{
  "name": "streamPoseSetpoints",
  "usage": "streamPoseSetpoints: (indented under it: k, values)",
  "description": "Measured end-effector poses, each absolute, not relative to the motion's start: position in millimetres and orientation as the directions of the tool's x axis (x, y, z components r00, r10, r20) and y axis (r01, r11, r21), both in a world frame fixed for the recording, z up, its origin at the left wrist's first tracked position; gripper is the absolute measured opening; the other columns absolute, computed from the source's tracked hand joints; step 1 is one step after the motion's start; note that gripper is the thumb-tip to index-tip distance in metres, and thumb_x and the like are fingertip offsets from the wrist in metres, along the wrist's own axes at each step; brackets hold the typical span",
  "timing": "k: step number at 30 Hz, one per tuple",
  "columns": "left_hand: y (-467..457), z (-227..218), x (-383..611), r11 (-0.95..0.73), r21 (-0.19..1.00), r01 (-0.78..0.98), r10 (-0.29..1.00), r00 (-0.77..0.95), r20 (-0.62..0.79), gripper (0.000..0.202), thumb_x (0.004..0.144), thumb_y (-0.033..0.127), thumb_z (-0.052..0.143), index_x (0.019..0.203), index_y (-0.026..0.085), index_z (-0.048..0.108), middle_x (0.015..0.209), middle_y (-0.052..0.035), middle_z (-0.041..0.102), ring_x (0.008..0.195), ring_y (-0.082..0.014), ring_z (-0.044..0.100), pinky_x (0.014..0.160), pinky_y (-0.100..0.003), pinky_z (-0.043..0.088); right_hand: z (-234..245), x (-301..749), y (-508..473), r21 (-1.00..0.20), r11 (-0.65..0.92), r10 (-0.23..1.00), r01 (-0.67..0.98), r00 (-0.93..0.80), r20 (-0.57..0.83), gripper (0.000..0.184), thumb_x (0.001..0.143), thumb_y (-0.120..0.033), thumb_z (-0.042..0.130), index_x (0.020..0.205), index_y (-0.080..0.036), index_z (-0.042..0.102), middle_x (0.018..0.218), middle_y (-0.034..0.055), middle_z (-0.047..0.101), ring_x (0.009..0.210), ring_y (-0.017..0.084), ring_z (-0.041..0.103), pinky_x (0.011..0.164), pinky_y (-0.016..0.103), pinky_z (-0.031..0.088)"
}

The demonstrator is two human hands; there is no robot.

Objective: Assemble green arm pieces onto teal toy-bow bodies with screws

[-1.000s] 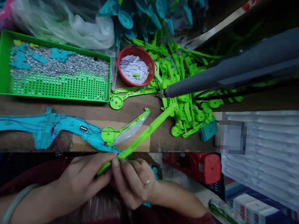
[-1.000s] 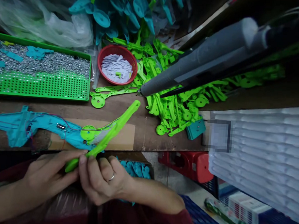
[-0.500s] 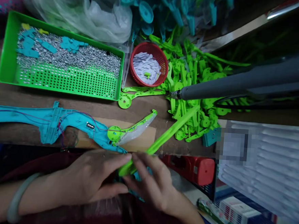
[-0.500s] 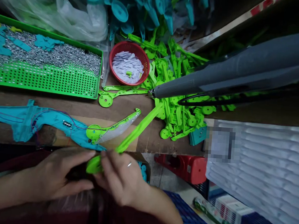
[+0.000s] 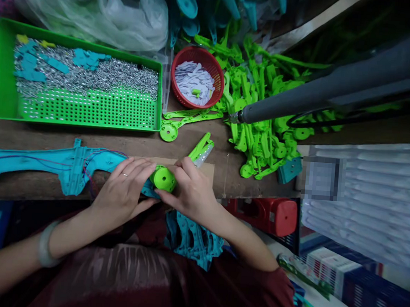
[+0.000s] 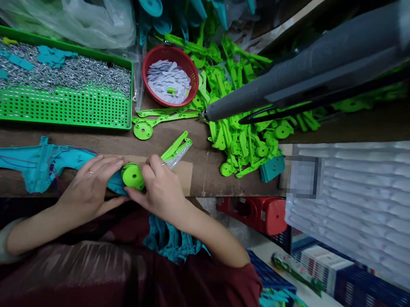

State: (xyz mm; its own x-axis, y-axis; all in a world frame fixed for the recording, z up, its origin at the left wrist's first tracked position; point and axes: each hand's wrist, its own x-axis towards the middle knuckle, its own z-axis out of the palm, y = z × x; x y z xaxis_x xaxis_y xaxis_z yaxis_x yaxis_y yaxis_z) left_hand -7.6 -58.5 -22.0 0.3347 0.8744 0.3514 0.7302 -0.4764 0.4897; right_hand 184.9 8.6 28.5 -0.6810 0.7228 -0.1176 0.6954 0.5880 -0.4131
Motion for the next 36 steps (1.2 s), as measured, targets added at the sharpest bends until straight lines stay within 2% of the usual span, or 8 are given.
streamPoseSetpoints:
  k: [4, 10, 17, 22, 27, 32, 36]
  values:
    - [-56.9, -21.9, -8.9, -0.474, 0.523, 0.709, 0.878, 0.331, 0.347, 0.060, 0.093, 0.034, 0.062, 0.139, 0.003, 0.037, 0.128, -0.0224, 0.061, 0.123, -0.0344, 0.056, 0.110, -0.055, 0.040, 26.3, 185.3, 7.3, -0.489, 0.566, 0.722, 0.664, -0.686, -0.095, 0.037, 0.088, -0.043, 0.063, 0.106, -0.011, 0.060, 0.098, 0.0110, 0.055, 0.089, 0.023, 0.057, 0.075, 0.038, 0.056]
    - [-57.9, -24.8, -9.6, -0.466, 0.518, 0.718, 0.880, 0.317, 0.353, 0.060, 0.092, 0.036, 0.064, 0.136, 0.003, 0.040, 0.123, -0.0210, 0.063, 0.118, -0.0330, 0.058, 0.109, -0.054, 0.040, 27.6, 186.4, 8.2, -0.535, 0.559, 0.718, 0.633, -0.692, -0.069, 0.039, 0.090, -0.044, 0.061, 0.109, -0.010, 0.059, 0.099, 0.0123, 0.055, 0.091, 0.023, 0.056, 0.078, 0.039, 0.056]
    - [-58.4, -27.8, -10.1, -0.456, 0.529, 0.715, 0.886, 0.310, 0.345, 0.061, 0.092, 0.036, 0.064, 0.138, 0.007, 0.038, 0.124, -0.0195, 0.062, 0.121, -0.0319, 0.057, 0.111, -0.053, 0.039, 26.1, 181.9, 8.2, -0.426, 0.560, 0.743, 0.710, -0.658, -0.120, 0.037, 0.089, -0.046, 0.061, 0.102, -0.011, 0.061, 0.097, 0.0122, 0.054, 0.087, 0.024, 0.055, 0.073, 0.040, 0.055]
    - [-57.9, -28.4, -10.7, -0.441, 0.536, 0.720, 0.895, 0.307, 0.324, 0.058, 0.093, 0.037, 0.061, 0.139, 0.012, 0.037, 0.123, -0.0171, 0.063, 0.119, -0.0306, 0.059, 0.110, -0.053, 0.040, 24.5, 178.8, 6.9, -0.458, 0.569, 0.726, 0.683, -0.679, -0.109, 0.038, 0.090, -0.044, 0.061, 0.102, -0.009, 0.061, 0.098, 0.0123, 0.053, 0.088, 0.023, 0.055, 0.077, 0.038, 0.054]
    - [-57.7, -26.4, -11.0, -0.417, 0.546, 0.726, 0.907, 0.299, 0.295, 0.054, 0.094, 0.038, 0.059, 0.139, 0.017, 0.037, 0.123, -0.0147, 0.064, 0.119, -0.0302, 0.060, 0.109, -0.053, 0.042, 22.5, 177.3, 4.5, -0.430, 0.550, 0.748, 0.716, -0.651, -0.129, 0.039, 0.091, -0.048, 0.057, 0.102, -0.011, 0.061, 0.099, 0.0130, 0.053, 0.089, 0.024, 0.054, 0.075, 0.039, 0.054]
    - [-58.4, -24.6, -12.7, -0.430, 0.559, 0.709, 0.902, 0.319, 0.290, 0.049, 0.096, 0.039, 0.057, 0.136, 0.017, 0.041, 0.125, -0.0121, 0.064, 0.120, -0.0296, 0.060, 0.111, -0.051, 0.041, 22.1, 177.9, 3.6, -0.436, 0.536, 0.763, 0.723, -0.636, -0.116, 0.036, 0.090, -0.047, 0.058, 0.100, -0.012, 0.061, 0.095, 0.0115, 0.052, 0.087, 0.023, 0.052, 0.075, 0.038, 0.053]
    - [-60.0, -25.1, -14.6, -0.446, 0.552, 0.704, 0.895, 0.346, 0.281, 0.049, 0.095, 0.040, 0.058, 0.136, 0.015, 0.043, 0.126, -0.0136, 0.064, 0.121, -0.0313, 0.058, 0.111, -0.052, 0.040, 23.6, 181.0, 5.7, -0.464, 0.605, 0.687, 0.646, -0.719, -0.104, 0.035, 0.091, -0.046, 0.057, 0.102, -0.012, 0.059, 0.099, 0.0123, 0.054, 0.091, 0.023, 0.052, 0.079, 0.038, 0.052]
